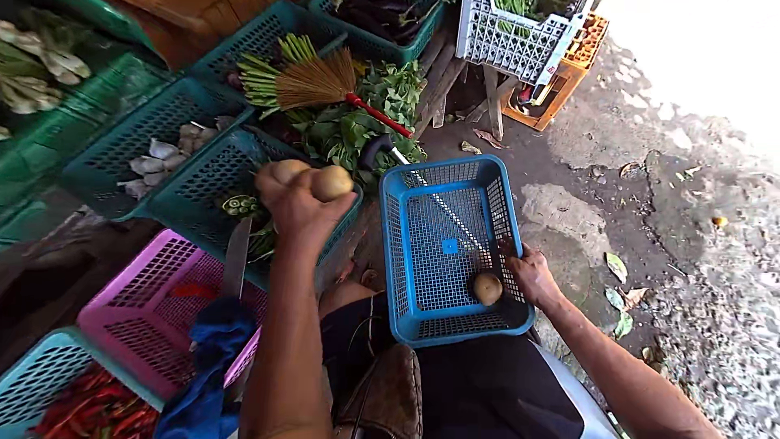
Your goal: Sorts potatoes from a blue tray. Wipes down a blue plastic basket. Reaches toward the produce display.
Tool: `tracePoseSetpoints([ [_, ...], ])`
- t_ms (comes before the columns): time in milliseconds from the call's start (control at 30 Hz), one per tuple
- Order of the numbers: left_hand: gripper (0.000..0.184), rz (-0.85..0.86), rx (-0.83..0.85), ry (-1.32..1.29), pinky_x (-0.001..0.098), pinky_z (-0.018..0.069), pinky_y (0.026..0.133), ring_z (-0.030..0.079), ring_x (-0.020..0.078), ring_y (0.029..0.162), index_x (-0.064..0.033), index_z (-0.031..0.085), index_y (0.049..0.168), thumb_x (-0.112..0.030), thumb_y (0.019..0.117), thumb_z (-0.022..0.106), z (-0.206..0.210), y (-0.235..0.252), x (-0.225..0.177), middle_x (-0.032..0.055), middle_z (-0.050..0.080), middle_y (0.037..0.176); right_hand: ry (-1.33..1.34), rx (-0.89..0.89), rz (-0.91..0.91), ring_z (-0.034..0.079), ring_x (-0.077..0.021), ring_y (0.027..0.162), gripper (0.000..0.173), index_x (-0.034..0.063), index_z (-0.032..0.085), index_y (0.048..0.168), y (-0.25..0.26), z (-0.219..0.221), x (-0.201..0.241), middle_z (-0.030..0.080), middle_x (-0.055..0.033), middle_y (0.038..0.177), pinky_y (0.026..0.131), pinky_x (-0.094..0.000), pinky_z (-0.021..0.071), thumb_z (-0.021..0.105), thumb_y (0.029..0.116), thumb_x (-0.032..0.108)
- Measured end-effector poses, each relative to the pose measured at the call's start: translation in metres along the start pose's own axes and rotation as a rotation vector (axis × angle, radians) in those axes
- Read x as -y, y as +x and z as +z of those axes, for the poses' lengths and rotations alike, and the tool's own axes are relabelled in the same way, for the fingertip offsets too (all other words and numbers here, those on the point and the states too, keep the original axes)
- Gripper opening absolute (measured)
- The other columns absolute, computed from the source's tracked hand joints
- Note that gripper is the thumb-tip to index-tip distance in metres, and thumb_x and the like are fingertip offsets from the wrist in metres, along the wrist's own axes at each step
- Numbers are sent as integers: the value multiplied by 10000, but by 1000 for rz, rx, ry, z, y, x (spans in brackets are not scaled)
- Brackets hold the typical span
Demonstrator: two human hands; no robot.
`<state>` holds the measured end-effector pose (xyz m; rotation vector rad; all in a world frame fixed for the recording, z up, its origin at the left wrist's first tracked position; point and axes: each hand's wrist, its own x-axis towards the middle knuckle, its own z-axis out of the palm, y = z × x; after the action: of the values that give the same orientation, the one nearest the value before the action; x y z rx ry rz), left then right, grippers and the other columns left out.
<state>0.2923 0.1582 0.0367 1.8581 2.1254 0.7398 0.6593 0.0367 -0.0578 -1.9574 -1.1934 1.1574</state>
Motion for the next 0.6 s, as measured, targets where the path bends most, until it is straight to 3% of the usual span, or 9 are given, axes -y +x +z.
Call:
tracePoseSetpoints([
  [100, 699, -192, 78, 85, 776, 245, 1114, 187, 605, 1475, -14, 554, 1427, -378, 882, 797, 6, 10, 31, 362, 159, 1634, 12, -3, -12, 664, -112, 989, 337, 48, 674, 1215, 0, 0, -1, 717, -73, 1062, 862, -366, 518, 558, 907, 120],
  [167, 713, -224, 122, 109, 787, 208, 1123, 129, 597, 1499, -21, 457, 1514, -343, 942, 736, 12, 5, 33, 370, 128, 1639, 7, 2, -14, 666, -100, 974, 322, 51, 679, 1200, 0, -1, 1, 720, -60, 1044, 855, -353, 521, 557, 909, 118],
  [233, 691, -175, 94, 93, 781, 160, 1147, 89, 604, 1505, -19, 448, 1524, -287, 950, 725, 17, -6, 15, 367, 98, 1649, -3, 2, -11, 660, -87, 902, 272, 59, 683, 1164, 0, 0, 2, 705, -42, 971, 812, -339, 522, 563, 928, 120],
  [300, 552, 5, 96, 26, 750, 207, 1164, 191, 590, 1487, 26, 531, 1448, -206, 971, 685, 25, -29, -21, 361, 205, 1625, -12, -9, -5, 661, -80, 878, 273, 67, 687, 1159, 1, 0, 1, 706, -34, 950, 795, -337, 527, 564, 924, 131],
  [333, 456, 138, 156, 2, 699, 294, 1158, 318, 546, 1452, 30, 590, 1379, -197, 989, 660, 35, -44, -40, 339, 327, 1580, -19, -16, -4, 663, -84, 892, 286, 69, 689, 1183, 0, 0, 2, 714, -38, 971, 805, -343, 529, 563, 935, 137],
  [400, 254, 502, 334, -108, 537, 470, 1088, 584, 372, 1270, -22, 726, 1165, -180, 970, 684, 75, -77, -66, 221, 617, 1341, -30, -28, -16, 671, -118, 938, 301, 54, 680, 1222, 0, 2, 1, 722, -69, 1033, 842, -383, 538, 569, 956, 139],
  [433, 234, 684, 502, -172, 475, 491, 1076, 625, 295, 1229, -68, 744, 1154, -194, 965, 690, 100, -92, -76, 153, 678, 1270, -28, -26, -26, 681, -138, 979, 322, 43, 672, 1247, 1, 3, -1, 729, -88, 1082, 872, -402, 549, 574, 954, 133],
  [500, 257, 922, 826, -283, 481, 503, 1061, 634, 317, 1218, -50, 737, 1184, -158, 955, 694, 134, -118, -95, 169, 672, 1276, -30, -22, -36, 684, -166, 1020, 344, 30, 661, 1260, 2, 4, 0, 727, -106, 1122, 901, -438, 548, 582, 942, 136],
  [600, 254, 984, 1039, -233, 539, 455, 1092, 580, 411, 1266, -68, 744, 1210, -149, 1009, 613, 152, -142, -107, 223, 625, 1349, -70, -39, -21, 680, -200, 1007, 346, 39, 667, 1252, 2, 3, 2, 725, -115, 1099, 879, -489, 534, 583, 943, 171],
])
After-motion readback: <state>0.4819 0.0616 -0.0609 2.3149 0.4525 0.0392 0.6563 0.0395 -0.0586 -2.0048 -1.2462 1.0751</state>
